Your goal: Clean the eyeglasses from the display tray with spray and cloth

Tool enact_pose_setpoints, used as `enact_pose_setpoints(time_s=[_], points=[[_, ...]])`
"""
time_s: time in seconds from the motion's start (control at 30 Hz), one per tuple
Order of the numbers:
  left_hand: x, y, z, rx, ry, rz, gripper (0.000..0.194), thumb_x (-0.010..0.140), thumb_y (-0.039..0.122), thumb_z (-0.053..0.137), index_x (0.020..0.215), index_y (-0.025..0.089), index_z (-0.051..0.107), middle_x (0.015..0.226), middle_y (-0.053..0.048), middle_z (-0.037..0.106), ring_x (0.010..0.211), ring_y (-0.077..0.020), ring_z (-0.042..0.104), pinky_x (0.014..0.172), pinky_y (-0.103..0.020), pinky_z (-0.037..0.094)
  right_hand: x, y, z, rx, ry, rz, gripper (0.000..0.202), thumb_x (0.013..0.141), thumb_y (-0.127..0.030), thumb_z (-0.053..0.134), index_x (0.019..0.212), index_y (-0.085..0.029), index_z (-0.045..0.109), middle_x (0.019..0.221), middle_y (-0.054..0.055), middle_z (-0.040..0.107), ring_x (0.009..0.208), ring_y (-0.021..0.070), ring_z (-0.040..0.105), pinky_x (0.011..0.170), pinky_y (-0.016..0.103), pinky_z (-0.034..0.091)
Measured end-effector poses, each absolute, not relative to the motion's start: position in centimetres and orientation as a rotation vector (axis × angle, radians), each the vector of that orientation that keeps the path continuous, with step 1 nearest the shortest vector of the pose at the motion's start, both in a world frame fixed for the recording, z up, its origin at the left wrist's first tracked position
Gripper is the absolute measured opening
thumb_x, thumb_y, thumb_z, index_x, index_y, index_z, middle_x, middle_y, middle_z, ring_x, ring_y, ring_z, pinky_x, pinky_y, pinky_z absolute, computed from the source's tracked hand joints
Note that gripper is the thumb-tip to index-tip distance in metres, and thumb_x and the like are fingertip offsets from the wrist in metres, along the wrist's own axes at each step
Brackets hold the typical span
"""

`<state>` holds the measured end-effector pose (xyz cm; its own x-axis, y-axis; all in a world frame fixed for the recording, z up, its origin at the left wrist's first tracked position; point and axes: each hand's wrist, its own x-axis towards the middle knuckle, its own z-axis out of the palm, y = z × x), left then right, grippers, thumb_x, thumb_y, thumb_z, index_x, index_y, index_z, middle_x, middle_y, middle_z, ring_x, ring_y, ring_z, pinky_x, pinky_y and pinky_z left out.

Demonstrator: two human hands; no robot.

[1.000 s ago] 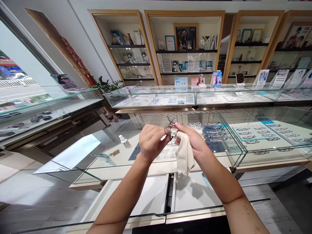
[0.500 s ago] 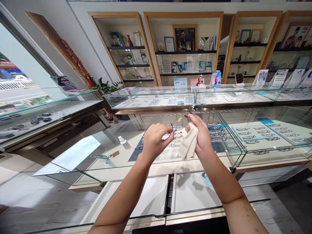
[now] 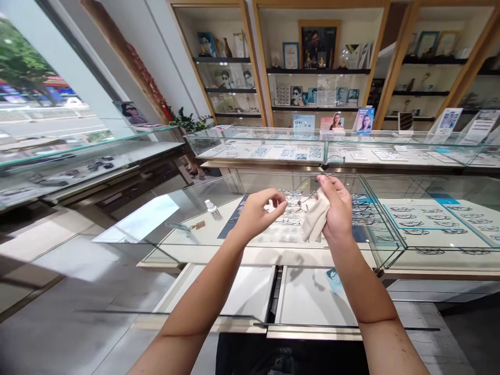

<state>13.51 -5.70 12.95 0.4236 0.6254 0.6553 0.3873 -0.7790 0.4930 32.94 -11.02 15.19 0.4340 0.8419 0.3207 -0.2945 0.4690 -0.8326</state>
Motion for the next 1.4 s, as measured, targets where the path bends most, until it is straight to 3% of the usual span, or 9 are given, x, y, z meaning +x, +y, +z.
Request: enact_pose_setpoints(time_s=[0.17,0.33,0.47,0.67,0.93,1.07,1.27,1.4], points=[[8.8,-2.3,9.9,2.103,1.274,1.661,0.009,0.084,0.025,0.062,0.076,0.022,0.060,0.076,0.000,0.066,0.073,-0.0162,0.058,0.073,-0.030,0.046,34.0,-10.9,15.3,-0.819,-0.904,0.786,0.031,0.079,-0.052,0.085,0.088,-0.027,0.068,0.070,-0.005,0.059,0.055,0.0127,0.056,0.049,0.026,0.043],[3.2,0.6,5.4,1.550,1.734,1.994,0.009,0.089,0.026,0.061,0.081,0.021,0.062,0.086,-0.002,0.066,0.079,-0.0165,0.059,0.076,-0.030,0.047,34.2,-10.6,15.0,-0.829,-1.000,0.751,0.027,0.085,-0.052,0.078,0.087,-0.028,0.065,0.067,-0.005,0.055,0.055,0.0137,0.054,0.052,0.029,0.043],[0.5,1.8,2.7,1.291,1.884,2.079,0.008,0.091,0.023,0.060,0.083,0.019,0.060,0.089,-0.004,0.065,0.078,-0.0163,0.057,0.076,-0.031,0.046,34.2,-10.5,15.1,-0.746,-0.936,0.829,0.020,0.081,-0.041,0.080,0.083,-0.025,0.068,0.060,-0.004,0.053,0.052,0.0124,0.054,0.051,0.030,0.039],[-1.1,3.6,1.0,1.054,1.972,2.112,0.007,0.086,0.018,0.059,0.079,0.020,0.057,0.084,-0.001,0.062,0.076,-0.0153,0.055,0.077,-0.029,0.046,33.8,-10.9,15.7,-0.733,-0.828,0.798,0.026,0.071,-0.039,0.086,0.079,-0.021,0.070,0.055,-0.005,0.051,0.050,0.0138,0.054,0.045,0.028,0.034],[-1.6,4.4,-0.1,1.012,1.938,2.111,0.010,0.083,0.019,0.061,0.076,0.021,0.055,0.077,0.002,0.058,0.078,-0.0161,0.057,0.084,-0.030,0.049,33.6,-12.1,16.6,-0.702,-0.822,0.777,0.027,0.067,-0.039,0.089,0.074,-0.020,0.072,0.057,-0.005,0.056,0.051,0.0121,0.056,0.045,0.024,0.041],[-1.8,5.1,-0.7,1.019,1.911,2.092,0.013,0.087,0.021,0.062,0.086,0.023,0.049,0.088,0.001,0.058,0.083,-0.0154,0.059,0.090,-0.030,0.050,33.4,-12.6,16.9,-0.719,-0.830,0.787,0.028,0.065,-0.041,0.089,0.073,-0.020,0.072,0.055,-0.005,0.056,0.051,0.0124,0.056,0.046,0.024,0.045],[-1.2,6.1,-2.2,1.097,1.870,1.922,0.045,0.080,0.028,0.080,0.108,0.025,0.045,0.115,-0.005,0.063,0.102,-0.0179,0.063,0.097,-0.032,0.050,33.4,-13.0,16.9,-0.708,-0.834,0.829,0.028,0.065,-0.040,0.089,0.074,-0.019,0.073,0.053,-0.004,0.057,0.048,0.0124,0.056,0.042,0.023,0.040],[-1.0,6.2,-2.8,1.110,1.858,1.778,0.029,0.082,0.025,0.074,0.097,0.024,0.049,0.096,-0.003,0.064,0.101,-0.0238,0.064,0.097,-0.037,0.049,33.5,-13.2,17.1,-0.727,-0.845,0.853,0.026,0.064,-0.039,0.089,0.073,-0.020,0.073,0.054,-0.002,0.061,0.048,0.0128,0.056,0.041,0.023,0.039]])
